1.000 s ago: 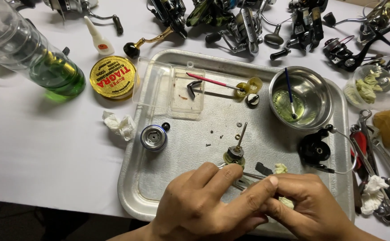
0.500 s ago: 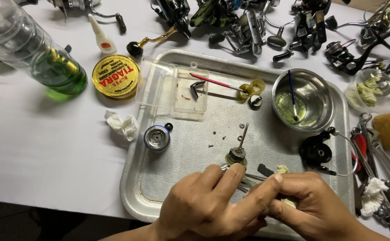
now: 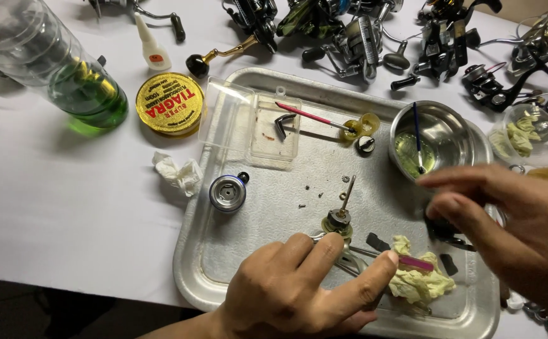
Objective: The person is performing maintenance on a fishing reel, which includes disassembling parts, cleaning them with a brush, and applying lubricant.
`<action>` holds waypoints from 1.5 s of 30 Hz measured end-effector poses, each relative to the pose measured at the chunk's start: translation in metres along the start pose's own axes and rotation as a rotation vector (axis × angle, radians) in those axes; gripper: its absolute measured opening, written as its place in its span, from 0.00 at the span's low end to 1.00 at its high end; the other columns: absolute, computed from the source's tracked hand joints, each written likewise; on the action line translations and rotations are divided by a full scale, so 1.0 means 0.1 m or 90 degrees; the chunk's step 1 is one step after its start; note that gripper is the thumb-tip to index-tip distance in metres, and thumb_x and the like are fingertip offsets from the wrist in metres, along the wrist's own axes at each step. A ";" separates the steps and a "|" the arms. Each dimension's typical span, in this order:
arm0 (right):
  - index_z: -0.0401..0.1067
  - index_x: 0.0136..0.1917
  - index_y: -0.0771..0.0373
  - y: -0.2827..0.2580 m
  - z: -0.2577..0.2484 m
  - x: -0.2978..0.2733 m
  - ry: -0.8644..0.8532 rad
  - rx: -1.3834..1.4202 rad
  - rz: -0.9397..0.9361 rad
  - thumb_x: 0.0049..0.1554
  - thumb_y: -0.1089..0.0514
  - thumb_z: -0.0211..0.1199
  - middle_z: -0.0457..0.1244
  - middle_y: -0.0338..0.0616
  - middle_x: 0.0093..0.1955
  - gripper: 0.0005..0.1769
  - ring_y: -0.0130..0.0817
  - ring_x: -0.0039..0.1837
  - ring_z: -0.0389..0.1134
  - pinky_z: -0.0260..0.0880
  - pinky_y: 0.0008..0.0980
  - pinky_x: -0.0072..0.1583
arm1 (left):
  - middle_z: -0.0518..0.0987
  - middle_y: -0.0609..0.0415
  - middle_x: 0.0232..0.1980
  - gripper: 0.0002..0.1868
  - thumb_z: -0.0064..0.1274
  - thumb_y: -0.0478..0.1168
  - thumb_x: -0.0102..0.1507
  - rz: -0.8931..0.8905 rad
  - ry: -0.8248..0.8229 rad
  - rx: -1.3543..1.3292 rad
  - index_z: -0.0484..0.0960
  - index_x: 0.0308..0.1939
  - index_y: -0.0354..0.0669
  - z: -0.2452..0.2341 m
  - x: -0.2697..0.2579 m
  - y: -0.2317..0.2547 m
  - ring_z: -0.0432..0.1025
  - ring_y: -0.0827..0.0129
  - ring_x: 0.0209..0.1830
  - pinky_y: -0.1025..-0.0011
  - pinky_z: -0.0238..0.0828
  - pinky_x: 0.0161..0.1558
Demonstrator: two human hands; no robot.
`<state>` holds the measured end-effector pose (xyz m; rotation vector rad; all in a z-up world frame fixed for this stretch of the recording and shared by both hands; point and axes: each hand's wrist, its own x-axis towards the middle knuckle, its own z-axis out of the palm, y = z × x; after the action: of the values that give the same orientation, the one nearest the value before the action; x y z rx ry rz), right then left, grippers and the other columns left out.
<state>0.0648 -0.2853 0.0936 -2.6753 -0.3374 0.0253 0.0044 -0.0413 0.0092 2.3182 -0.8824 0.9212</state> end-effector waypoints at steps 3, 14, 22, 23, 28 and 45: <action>0.82 0.53 0.52 -0.03 0.11 0.48 0.049 -0.116 -0.313 0.58 0.58 0.71 0.72 0.35 0.39 0.08 0.26 0.33 0.66 0.65 0.30 0.38 | 0.78 0.54 0.42 0.23 0.33 0.57 0.75 0.002 0.011 0.001 0.83 0.62 0.63 0.01 -0.02 -0.03 0.63 0.69 0.24 0.74 0.56 0.20; 0.75 0.54 0.57 -0.30 0.97 1.64 -0.102 -0.276 -0.343 0.61 0.51 0.67 0.70 0.46 0.37 0.11 0.49 0.37 0.71 0.69 0.49 0.34 | 0.76 0.55 0.40 0.23 0.33 0.59 0.76 -0.017 0.051 -0.014 0.83 0.60 0.65 0.05 -0.09 -0.09 0.61 0.72 0.24 0.77 0.60 0.22; 0.73 0.56 0.49 -0.34 0.99 1.70 -0.189 -0.248 -0.216 0.61 0.52 0.66 0.70 0.42 0.37 0.10 0.45 0.38 0.70 0.68 0.45 0.39 | 0.77 0.56 0.40 0.22 0.31 0.59 0.76 -0.031 0.066 -0.015 0.83 0.59 0.67 0.07 -0.11 -0.11 0.61 0.73 0.24 0.78 0.61 0.22; 0.71 0.56 0.54 -0.30 0.97 1.70 -0.153 -0.171 -0.257 0.62 0.54 0.65 0.71 0.43 0.40 0.10 0.45 0.40 0.72 0.68 0.46 0.40 | 0.77 0.56 0.41 0.23 0.31 0.59 0.76 -0.030 0.062 -0.013 0.83 0.60 0.67 0.08 -0.11 -0.11 0.62 0.73 0.24 0.78 0.61 0.22; 0.70 0.68 0.61 -0.22 0.59 1.54 -0.075 0.019 -0.213 0.58 0.69 0.65 0.72 0.49 0.49 0.25 0.40 0.48 0.75 0.78 0.41 0.53 | 0.77 0.56 0.40 0.23 0.31 0.60 0.76 -0.019 0.055 -0.013 0.83 0.60 0.67 0.06 -0.09 -0.12 0.60 0.73 0.23 0.79 0.59 0.22; 0.65 0.57 0.70 0.40 0.46 1.05 0.097 0.243 -0.068 0.66 0.71 0.62 0.66 0.53 0.52 0.09 0.40 0.55 0.72 0.77 0.30 0.58 | 0.79 0.55 0.43 0.23 0.35 0.62 0.75 -0.011 0.037 -0.025 0.82 0.61 0.66 0.08 -0.11 -0.11 0.64 0.72 0.25 0.77 0.62 0.24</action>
<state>0.1729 -0.2756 0.0391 -2.2633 -0.3842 -0.1335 0.0099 -0.0348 -0.0063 2.2502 -0.8476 0.9505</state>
